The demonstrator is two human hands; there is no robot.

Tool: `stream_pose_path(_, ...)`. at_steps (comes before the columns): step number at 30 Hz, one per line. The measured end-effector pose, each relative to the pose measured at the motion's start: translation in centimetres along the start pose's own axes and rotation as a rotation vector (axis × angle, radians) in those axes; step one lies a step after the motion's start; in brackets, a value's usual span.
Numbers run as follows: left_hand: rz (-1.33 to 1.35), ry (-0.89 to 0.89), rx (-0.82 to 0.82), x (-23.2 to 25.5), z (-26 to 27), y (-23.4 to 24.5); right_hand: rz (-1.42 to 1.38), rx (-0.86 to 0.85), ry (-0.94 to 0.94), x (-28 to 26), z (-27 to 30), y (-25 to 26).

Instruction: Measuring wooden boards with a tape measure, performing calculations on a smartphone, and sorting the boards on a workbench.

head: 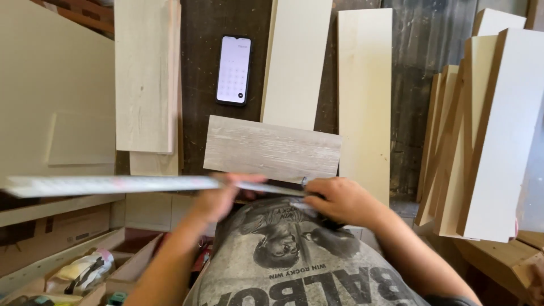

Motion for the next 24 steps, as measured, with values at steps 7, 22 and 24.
stream_pose_path(7,0.452,0.218,1.047,2.1,-0.3,26.2,0.264,-0.057,-0.186,6.2,2.3,5.4)
stream_pose_path(22,-0.139,0.157,-0.012,-5.1,0.5,2.6,0.097,-0.100,-0.126,-0.7,-1.0,1.6)
stream_pose_path(24,0.061,0.167,0.112,-6.4,0.3,3.0,0.084,-0.071,-0.204,-1.0,-1.0,1.8)
Point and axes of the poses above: each hand's wrist, its own z-axis away from the middle knuckle, its own y-axis out of the back of the hand, x = y × z, the point moved 5 cm from there along -z, towards the middle knuckle, and after that the axes turned 15 degrees about x, right-handed, at the moved point
